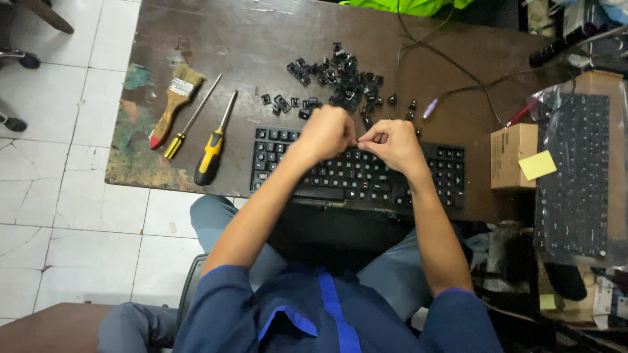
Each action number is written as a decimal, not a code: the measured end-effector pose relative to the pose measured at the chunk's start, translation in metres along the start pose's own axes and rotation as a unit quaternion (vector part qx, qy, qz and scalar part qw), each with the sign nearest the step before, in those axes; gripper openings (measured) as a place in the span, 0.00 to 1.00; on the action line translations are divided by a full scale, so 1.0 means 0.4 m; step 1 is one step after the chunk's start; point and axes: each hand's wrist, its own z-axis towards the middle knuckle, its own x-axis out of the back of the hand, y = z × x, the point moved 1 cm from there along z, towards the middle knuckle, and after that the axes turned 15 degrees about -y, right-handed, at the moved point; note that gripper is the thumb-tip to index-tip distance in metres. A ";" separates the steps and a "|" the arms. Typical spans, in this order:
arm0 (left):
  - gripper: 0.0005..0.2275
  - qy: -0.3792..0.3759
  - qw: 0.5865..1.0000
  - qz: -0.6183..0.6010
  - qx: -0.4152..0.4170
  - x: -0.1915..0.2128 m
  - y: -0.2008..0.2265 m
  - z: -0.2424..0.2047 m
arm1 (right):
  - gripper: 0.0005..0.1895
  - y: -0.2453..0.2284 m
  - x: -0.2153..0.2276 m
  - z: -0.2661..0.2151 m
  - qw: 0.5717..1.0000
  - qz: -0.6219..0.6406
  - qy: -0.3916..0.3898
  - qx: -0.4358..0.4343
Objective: The person assembles a keyboard by attaching keycaps to the switches. They use a screwdriver to secure some components and continue placing keycaps one by one until the keyboard is mostly complete.
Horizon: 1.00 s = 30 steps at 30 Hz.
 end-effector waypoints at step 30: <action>0.12 0.071 0.775 -0.578 -0.246 0.127 0.005 -0.275 | 0.12 -0.329 -0.003 -0.061 0.945 0.119 0.208 0.223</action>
